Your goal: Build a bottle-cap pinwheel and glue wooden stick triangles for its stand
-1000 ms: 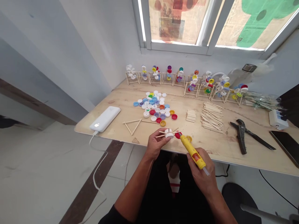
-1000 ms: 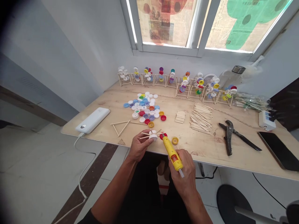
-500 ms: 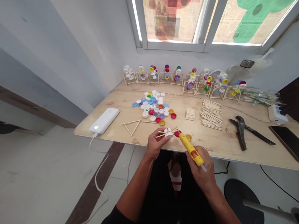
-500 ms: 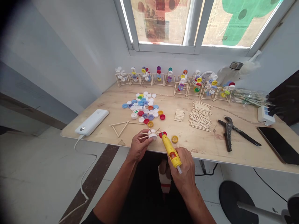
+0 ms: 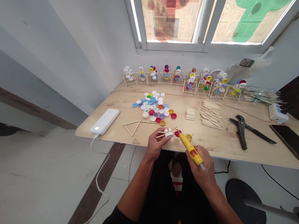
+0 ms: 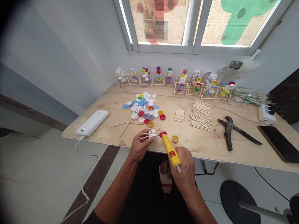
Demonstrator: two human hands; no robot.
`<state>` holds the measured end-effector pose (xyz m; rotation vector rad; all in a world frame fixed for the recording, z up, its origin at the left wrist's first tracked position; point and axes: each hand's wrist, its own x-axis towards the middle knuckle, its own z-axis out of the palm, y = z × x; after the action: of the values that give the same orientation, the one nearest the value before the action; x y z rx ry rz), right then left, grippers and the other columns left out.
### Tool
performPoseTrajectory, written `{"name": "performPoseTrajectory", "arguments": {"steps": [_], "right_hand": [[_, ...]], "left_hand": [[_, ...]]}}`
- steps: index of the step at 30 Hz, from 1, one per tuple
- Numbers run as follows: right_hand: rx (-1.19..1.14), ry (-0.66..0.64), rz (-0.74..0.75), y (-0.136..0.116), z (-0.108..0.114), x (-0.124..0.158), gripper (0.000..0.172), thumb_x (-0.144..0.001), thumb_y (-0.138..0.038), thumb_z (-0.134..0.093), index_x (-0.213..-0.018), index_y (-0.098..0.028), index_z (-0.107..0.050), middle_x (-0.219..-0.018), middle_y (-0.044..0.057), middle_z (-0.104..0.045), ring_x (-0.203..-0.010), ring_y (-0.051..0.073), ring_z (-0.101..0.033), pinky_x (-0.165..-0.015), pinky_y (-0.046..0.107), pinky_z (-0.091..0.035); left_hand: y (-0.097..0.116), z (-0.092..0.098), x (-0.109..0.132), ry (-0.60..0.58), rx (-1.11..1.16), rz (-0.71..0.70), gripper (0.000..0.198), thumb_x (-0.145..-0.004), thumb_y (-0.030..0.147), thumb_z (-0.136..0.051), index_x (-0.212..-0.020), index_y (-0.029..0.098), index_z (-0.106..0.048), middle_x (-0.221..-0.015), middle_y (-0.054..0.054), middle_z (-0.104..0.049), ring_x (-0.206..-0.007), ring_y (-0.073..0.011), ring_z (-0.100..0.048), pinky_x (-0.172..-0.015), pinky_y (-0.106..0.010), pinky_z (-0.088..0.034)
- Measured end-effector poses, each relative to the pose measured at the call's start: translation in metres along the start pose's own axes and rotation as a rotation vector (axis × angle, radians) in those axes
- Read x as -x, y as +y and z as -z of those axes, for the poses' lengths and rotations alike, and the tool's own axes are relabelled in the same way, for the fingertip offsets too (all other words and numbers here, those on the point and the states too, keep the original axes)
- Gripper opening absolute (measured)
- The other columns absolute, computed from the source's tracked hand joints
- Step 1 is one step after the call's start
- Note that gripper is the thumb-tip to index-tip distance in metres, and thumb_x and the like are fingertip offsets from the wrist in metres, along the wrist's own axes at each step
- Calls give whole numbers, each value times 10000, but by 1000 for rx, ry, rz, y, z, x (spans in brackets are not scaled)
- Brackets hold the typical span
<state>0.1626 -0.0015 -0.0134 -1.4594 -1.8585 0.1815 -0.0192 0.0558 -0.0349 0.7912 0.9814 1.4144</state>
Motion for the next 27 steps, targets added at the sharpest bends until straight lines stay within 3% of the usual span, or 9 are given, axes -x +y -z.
{"name": "performPoseTrajectory", "arguments": {"steps": [27], "right_hand": [[-18, -18, -2, 0, 3, 2, 123, -883, -287, -465, -790, -212, -493, -681, 19, -544, -638, 168, -499, -605, 299, -386]], "left_hand": [[0, -3, 0, 49, 19, -1, 422, -516, 257, -834, -896, 180, -667, -905, -47, -723, -830, -190, -673, -801, -307, -510]]}}
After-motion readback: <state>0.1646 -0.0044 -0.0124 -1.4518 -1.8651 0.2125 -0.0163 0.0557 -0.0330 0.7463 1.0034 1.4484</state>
